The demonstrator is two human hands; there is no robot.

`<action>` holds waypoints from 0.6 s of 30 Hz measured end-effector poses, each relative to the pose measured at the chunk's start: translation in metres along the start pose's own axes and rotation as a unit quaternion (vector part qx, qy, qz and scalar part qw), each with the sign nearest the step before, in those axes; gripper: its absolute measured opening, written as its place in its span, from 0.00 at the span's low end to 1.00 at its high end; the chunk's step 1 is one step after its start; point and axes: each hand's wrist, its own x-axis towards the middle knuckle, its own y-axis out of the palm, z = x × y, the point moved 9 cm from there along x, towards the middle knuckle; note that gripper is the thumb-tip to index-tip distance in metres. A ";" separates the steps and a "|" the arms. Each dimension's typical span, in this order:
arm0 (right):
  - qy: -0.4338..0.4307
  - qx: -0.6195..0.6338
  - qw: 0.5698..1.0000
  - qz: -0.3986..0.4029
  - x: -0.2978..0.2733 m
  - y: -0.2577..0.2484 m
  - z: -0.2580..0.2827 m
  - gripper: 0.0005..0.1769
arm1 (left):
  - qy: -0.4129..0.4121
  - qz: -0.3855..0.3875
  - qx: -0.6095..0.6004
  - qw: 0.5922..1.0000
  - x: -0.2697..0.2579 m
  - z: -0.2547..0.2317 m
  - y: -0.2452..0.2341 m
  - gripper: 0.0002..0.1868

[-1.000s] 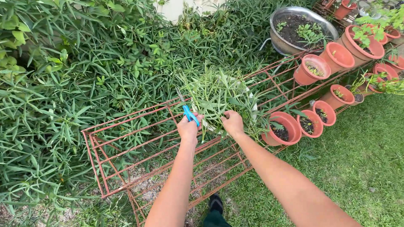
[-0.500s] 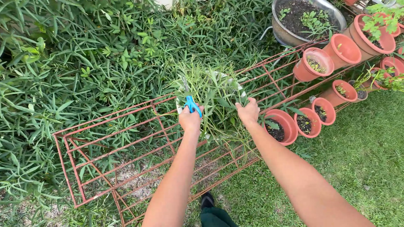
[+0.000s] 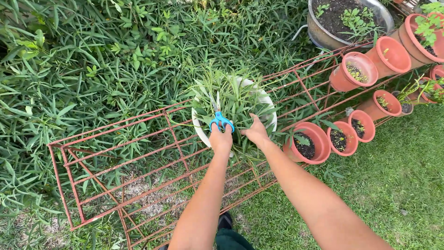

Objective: The person uses blue-handled shears to cut tall green plants in a garden. They repeatedly cut stems near the base, gather the cuttings, and place them into a white bowl on a rusty metal rack. The person continues trimming and collecting plant material throughout the clip.

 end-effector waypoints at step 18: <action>0.057 0.031 0.998 -0.016 0.006 -0.063 -0.009 0.40 | 0.072 -0.056 0.092 0.992 -0.023 -0.057 -0.057 0.16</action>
